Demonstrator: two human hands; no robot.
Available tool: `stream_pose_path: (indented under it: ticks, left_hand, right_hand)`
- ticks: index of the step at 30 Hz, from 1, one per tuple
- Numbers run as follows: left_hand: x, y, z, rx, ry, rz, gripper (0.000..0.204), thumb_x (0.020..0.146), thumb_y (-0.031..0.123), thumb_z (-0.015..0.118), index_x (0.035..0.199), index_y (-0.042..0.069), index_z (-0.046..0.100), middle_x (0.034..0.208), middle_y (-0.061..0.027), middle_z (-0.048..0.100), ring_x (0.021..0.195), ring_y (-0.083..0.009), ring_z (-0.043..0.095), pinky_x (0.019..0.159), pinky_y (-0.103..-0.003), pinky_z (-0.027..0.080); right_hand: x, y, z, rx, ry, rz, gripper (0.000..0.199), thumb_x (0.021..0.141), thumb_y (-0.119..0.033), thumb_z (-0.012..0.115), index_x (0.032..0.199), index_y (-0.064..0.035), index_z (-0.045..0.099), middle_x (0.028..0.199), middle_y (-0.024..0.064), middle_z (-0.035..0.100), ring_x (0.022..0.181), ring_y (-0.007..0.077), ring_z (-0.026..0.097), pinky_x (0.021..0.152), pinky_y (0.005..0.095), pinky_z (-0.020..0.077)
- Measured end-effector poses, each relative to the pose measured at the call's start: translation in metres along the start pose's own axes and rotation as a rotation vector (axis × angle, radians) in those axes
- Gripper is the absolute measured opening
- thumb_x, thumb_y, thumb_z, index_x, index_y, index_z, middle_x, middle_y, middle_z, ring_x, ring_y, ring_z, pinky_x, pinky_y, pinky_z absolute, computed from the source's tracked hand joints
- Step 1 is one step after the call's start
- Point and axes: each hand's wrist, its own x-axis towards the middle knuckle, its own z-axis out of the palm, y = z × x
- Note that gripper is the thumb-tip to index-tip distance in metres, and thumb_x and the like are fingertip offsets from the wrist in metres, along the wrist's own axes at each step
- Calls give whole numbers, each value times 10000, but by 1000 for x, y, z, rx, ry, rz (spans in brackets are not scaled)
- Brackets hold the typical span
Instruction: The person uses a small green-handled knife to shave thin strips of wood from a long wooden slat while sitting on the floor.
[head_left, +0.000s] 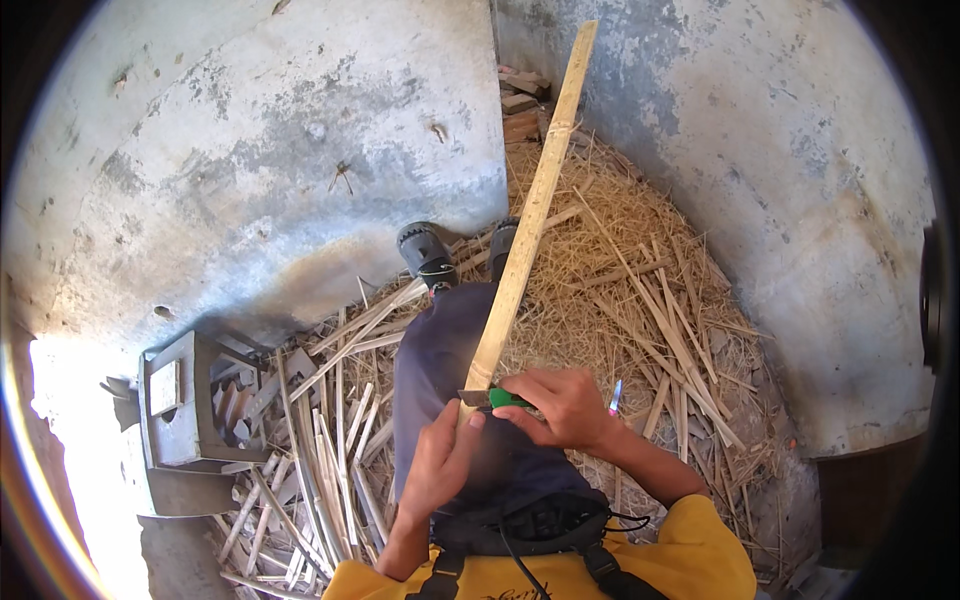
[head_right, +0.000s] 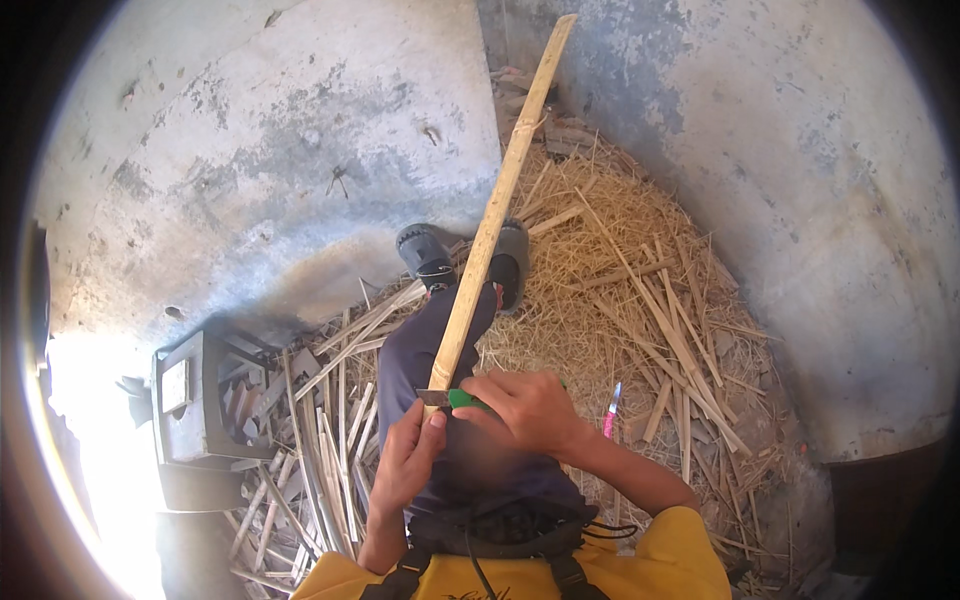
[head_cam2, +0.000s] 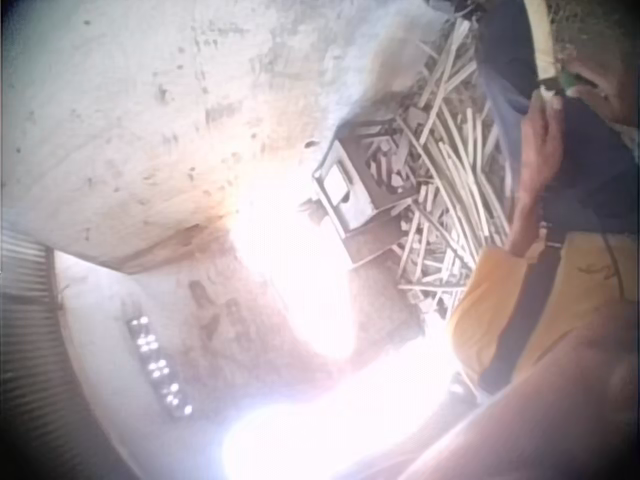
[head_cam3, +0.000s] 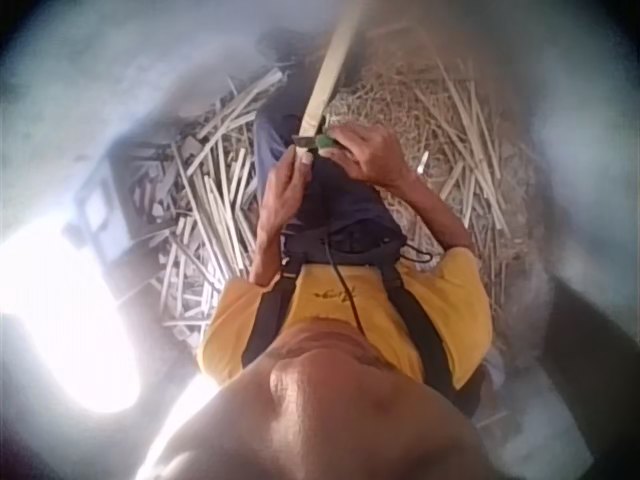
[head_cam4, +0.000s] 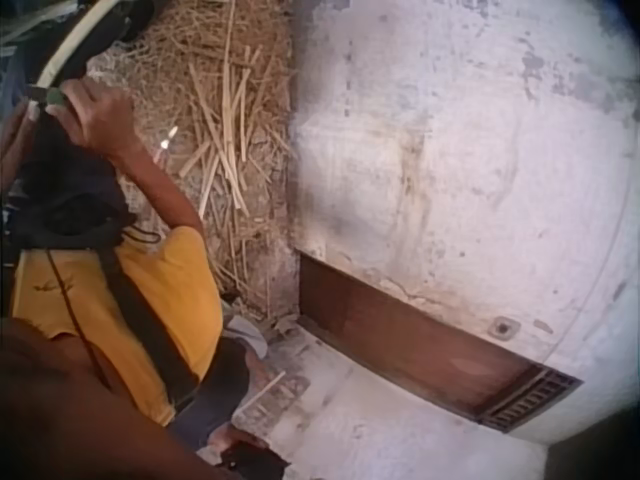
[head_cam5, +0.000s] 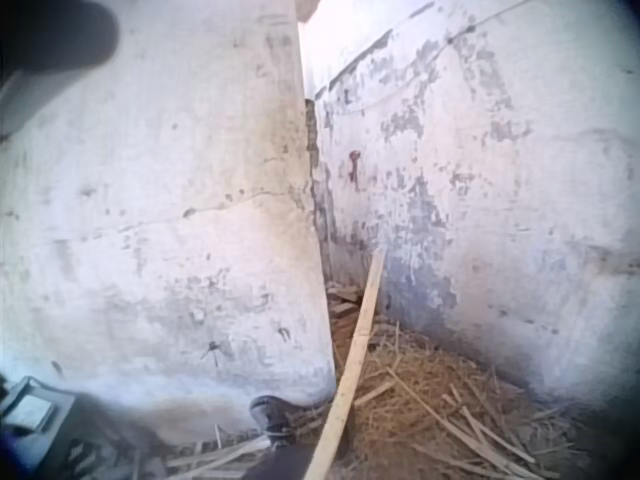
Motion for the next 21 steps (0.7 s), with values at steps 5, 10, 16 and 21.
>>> stream_pose_path:
  ticks: [5, 10, 16, 21]
  left_hand:
    - [1, -4, 5, 115, 40, 73, 203, 1115, 149, 610, 1030, -35, 590, 742, -210, 619, 631, -341, 575, 592, -455, 418]
    - [-2, -4, 10, 267, 134, 162, 203, 1108, 161, 616, 1047, -32, 599, 804, -261, 647, 747, -504, 617, 655, -557, 433]
    - [1, 3, 5, 218, 20, 53, 203, 1125, 192, 578, 1085, -7, 590, 837, -268, 626, 809, -536, 580, 703, -584, 418]
    - [4, 8, 5, 189, 16, 39, 204, 1125, 188, 574, 1046, 0, 558, 792, -250, 591, 753, -547, 547, 679, -589, 400]
  right_hand:
    - [-2, 2, 5, 23, 38, -6, 284, 978, -347, 801, 1053, -77, 753, 815, 60, 718, 643, 270, 707, 560, 378, 539]
    - [-3, 4, 6, -46, 64, -22, 292, 978, -372, 797, 1029, -87, 760, 782, 53, 703, 630, 259, 702, 550, 377, 533]
    - [0, 6, 6, -127, 125, -58, 311, 975, -416, 789, 1006, -107, 764, 701, 29, 616, 565, 236, 636, 508, 364, 484]
    - [2, 5, 4, -173, 144, -66, 288, 978, -391, 790, 1010, -105, 769, 687, 31, 601, 554, 241, 620, 503, 366, 475]
